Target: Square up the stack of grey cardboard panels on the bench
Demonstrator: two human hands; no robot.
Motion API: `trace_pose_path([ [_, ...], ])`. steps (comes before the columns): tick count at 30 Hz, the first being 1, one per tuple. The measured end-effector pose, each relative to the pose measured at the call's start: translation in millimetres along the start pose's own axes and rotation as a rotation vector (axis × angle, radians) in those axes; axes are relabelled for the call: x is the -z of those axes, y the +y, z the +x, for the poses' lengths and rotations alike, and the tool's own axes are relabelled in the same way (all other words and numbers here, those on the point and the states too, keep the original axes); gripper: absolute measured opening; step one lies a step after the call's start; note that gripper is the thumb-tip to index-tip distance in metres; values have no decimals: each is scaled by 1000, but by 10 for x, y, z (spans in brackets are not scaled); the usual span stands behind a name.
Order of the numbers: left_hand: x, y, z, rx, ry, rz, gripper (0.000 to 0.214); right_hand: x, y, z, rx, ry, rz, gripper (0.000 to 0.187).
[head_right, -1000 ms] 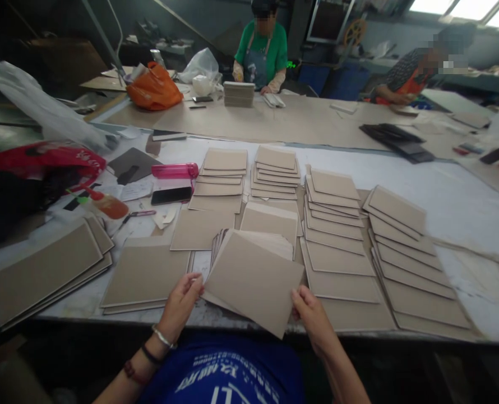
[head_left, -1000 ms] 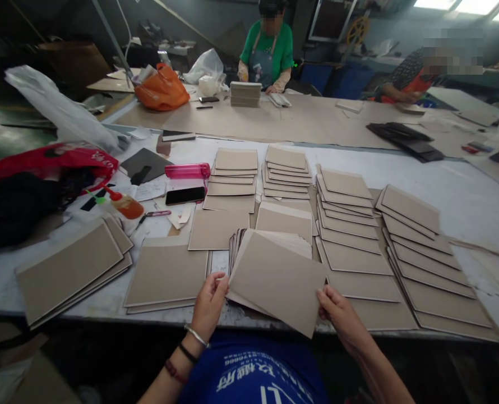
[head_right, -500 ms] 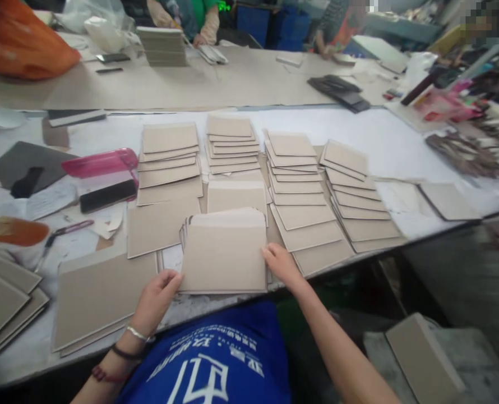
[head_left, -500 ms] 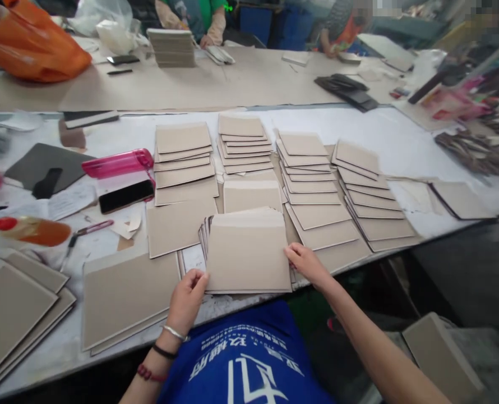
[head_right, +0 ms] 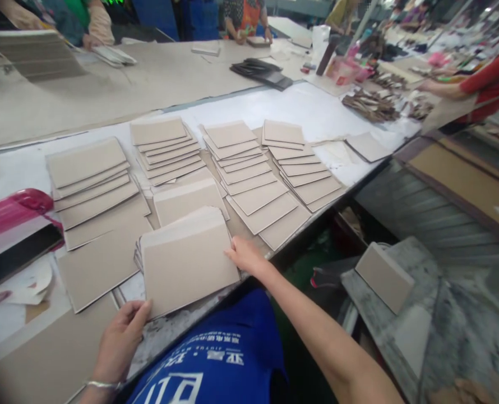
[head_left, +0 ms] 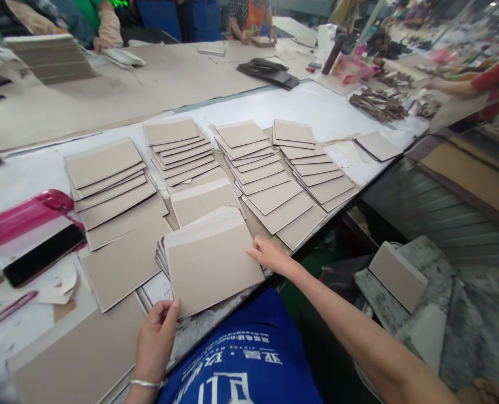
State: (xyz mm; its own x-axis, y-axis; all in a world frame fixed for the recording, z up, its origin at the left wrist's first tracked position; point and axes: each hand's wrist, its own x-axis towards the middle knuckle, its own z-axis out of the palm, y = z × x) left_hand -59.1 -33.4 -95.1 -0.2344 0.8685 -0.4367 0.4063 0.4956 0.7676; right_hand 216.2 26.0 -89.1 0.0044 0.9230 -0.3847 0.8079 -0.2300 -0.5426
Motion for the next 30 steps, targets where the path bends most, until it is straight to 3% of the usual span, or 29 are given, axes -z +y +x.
trace_pose_path([
  [9,37,-168,101,-39,-36,83,49,65,-77,-10,-21,-51,-104,16],
  [19,36,-44,79,-6,-75,114,55,38,-86,1,-32,-55,-226,21],
  [30,5,-77,131,-66,-71,67,39,-27,-30,71,7,-41,-237,15],
])
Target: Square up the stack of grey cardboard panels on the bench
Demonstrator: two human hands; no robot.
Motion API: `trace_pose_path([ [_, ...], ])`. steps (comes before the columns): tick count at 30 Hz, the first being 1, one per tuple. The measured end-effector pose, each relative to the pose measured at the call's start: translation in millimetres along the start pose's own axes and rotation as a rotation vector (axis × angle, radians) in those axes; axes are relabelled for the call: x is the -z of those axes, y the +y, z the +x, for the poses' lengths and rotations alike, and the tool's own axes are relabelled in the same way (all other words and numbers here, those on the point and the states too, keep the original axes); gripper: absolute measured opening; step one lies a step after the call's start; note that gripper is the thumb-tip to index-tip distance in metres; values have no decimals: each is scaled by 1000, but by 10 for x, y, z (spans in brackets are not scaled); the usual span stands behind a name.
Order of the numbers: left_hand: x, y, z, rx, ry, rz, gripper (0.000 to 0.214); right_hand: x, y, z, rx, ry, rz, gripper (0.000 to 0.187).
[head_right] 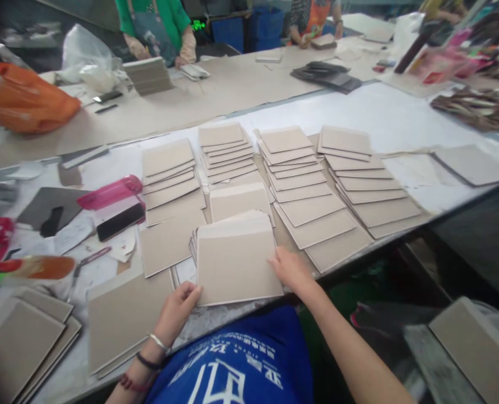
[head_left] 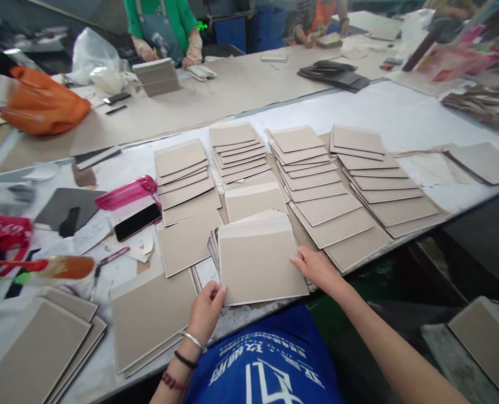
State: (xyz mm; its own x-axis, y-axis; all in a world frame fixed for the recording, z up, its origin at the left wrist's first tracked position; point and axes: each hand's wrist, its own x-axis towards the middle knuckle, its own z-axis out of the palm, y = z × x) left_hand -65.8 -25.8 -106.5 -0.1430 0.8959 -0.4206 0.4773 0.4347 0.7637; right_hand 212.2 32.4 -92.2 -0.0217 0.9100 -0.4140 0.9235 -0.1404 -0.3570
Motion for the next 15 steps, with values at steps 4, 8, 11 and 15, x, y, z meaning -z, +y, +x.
trace_pose_path([
  [4,-19,-9,22,19,46,16,35,-58,60,55,34,-1,-18,17],
  [8,-29,-24,28,46,82,-3,34,-102,97,88,51,8,-63,20],
  [11,-36,-42,21,49,97,-21,33,-116,106,100,46,12,-85,20],
  [15,-42,-71,-3,40,137,-83,29,-111,106,99,45,9,-99,20],
])
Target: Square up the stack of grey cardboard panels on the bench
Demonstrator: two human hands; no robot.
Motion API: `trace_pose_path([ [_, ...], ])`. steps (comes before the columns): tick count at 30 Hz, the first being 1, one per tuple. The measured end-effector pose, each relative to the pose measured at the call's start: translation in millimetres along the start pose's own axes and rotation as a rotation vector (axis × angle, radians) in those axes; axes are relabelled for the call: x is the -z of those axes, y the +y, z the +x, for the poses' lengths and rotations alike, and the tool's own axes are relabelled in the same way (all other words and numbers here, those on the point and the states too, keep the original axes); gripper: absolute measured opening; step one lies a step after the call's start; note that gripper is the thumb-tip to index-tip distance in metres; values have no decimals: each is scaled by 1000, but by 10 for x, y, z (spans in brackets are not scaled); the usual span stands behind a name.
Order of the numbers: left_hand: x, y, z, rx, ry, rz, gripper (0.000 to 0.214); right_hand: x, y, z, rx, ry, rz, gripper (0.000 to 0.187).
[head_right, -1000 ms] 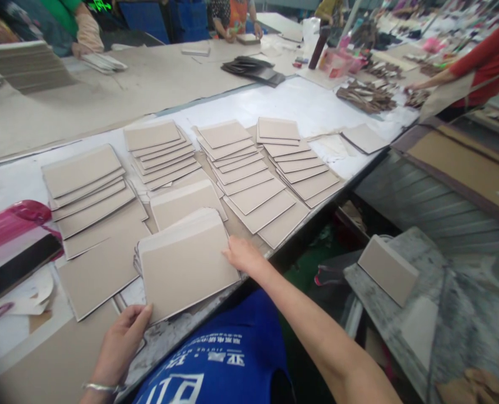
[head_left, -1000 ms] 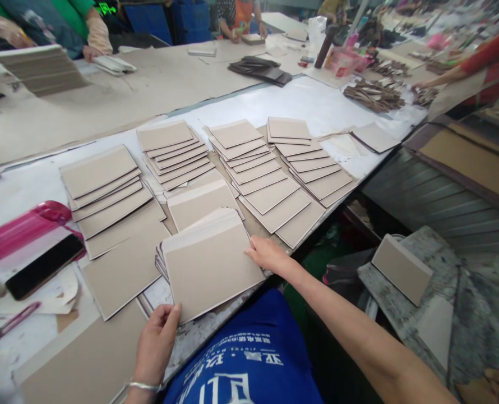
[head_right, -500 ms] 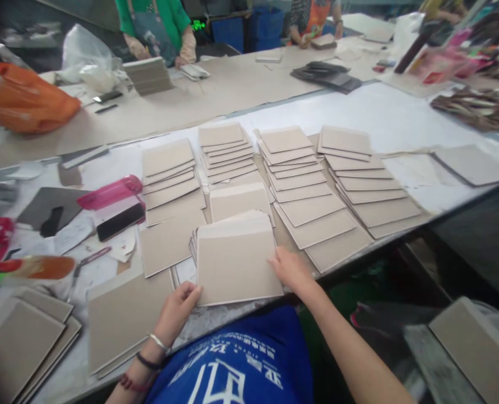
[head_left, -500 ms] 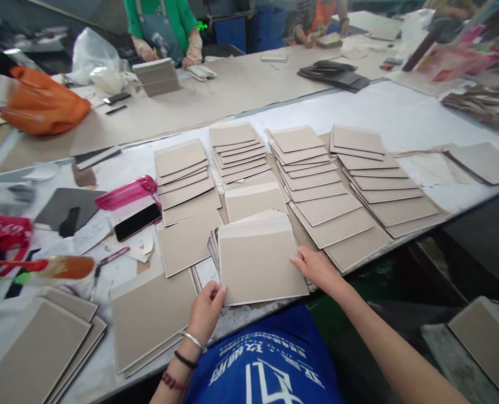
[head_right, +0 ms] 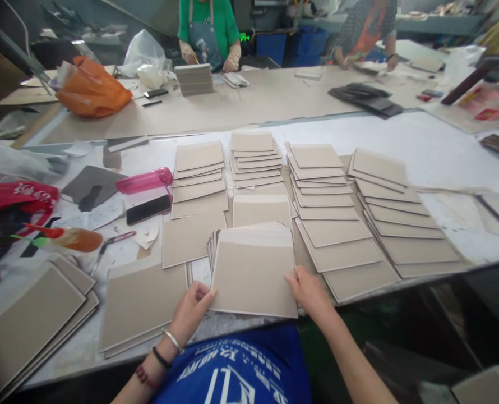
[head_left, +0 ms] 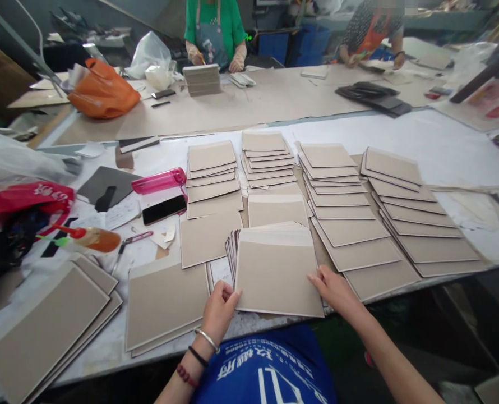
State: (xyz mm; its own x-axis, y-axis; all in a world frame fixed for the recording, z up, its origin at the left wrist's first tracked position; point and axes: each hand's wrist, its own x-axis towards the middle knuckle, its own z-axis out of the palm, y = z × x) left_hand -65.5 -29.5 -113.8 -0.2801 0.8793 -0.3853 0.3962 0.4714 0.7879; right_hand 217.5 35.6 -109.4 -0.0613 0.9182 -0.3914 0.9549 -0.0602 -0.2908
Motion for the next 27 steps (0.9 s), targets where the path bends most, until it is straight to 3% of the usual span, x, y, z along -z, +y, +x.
trace_pose_path([
  [6,15,-43,1,-52,-113,-26,34,58,-53,-38,-9,-6,4,17],
  [10,14,-55,18,-8,-170,-85,34,90,-84,-60,-29,-25,6,17],
  [27,24,109,-21,149,-197,-235,50,160,-170,-111,-73,-22,37,13],
])
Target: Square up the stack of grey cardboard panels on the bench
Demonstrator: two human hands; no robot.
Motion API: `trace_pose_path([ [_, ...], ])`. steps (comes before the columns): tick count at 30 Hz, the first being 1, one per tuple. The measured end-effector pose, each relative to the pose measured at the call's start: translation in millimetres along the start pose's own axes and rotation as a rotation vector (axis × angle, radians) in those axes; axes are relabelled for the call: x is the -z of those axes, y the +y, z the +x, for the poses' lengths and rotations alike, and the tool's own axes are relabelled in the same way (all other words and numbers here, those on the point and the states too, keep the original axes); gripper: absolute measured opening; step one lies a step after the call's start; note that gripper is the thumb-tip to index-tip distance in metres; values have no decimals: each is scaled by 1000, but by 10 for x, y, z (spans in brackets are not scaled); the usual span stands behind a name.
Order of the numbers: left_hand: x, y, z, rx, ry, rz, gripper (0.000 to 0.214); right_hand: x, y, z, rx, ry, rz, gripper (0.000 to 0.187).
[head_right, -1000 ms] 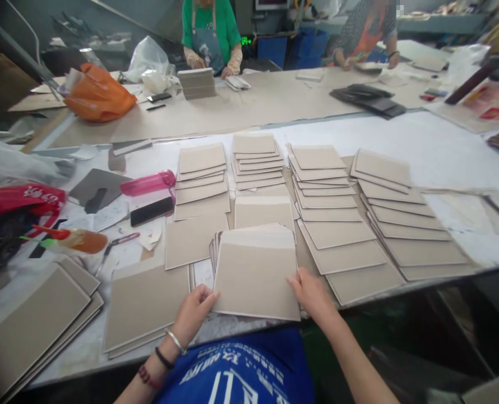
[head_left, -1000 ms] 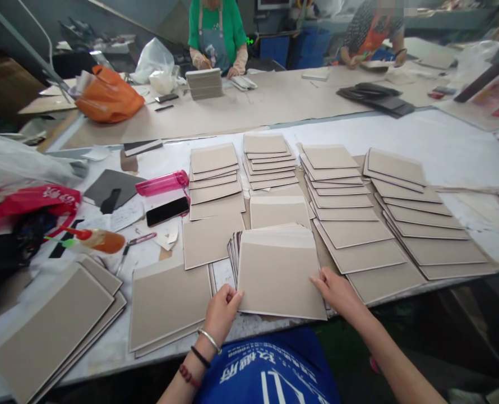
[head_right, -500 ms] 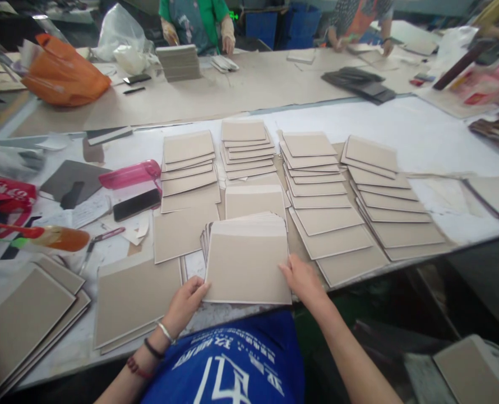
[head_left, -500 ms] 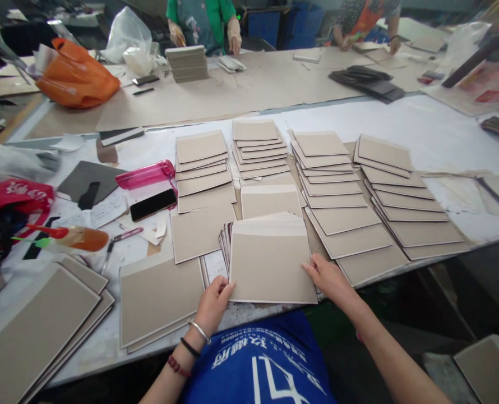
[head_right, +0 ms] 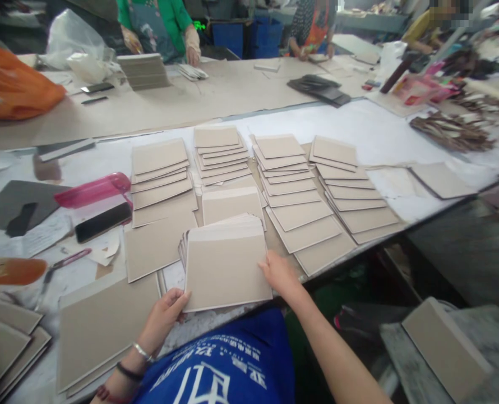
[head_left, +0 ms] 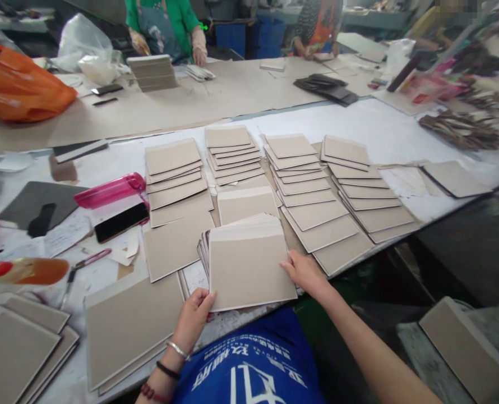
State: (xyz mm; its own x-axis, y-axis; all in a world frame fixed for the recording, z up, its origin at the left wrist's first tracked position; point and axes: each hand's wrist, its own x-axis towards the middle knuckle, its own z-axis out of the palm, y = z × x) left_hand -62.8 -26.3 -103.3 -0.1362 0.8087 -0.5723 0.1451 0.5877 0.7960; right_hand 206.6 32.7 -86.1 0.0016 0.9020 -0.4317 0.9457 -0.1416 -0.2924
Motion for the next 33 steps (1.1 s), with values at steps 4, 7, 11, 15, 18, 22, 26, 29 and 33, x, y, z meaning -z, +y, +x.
trace_pose_path([
  [4,7,35,-18,22,2,49,53,39,-32,-37,-16,3,37,14],
  [7,18,39,-14,38,-9,67,56,43,-25,-42,-37,-5,57,17],
  [11,28,45,-20,62,-25,95,57,12,3,-43,-41,-6,77,21],
  [15,19,72,-37,85,-21,111,58,-17,22,-45,-26,0,94,22],
  [18,8,83,-48,72,-12,111,57,-24,28,-43,-25,-6,90,23],
  [22,-5,71,-64,30,-14,81,53,-25,31,-36,-21,-20,81,21],
  [26,-23,51,-70,24,-22,36,50,-28,35,-24,0,-15,51,18],
  [29,-27,37,-63,18,-12,14,49,-37,38,-11,10,-4,28,16],
  [33,-13,11,-54,2,-12,-15,48,-47,34,-1,23,11,21,14],
])
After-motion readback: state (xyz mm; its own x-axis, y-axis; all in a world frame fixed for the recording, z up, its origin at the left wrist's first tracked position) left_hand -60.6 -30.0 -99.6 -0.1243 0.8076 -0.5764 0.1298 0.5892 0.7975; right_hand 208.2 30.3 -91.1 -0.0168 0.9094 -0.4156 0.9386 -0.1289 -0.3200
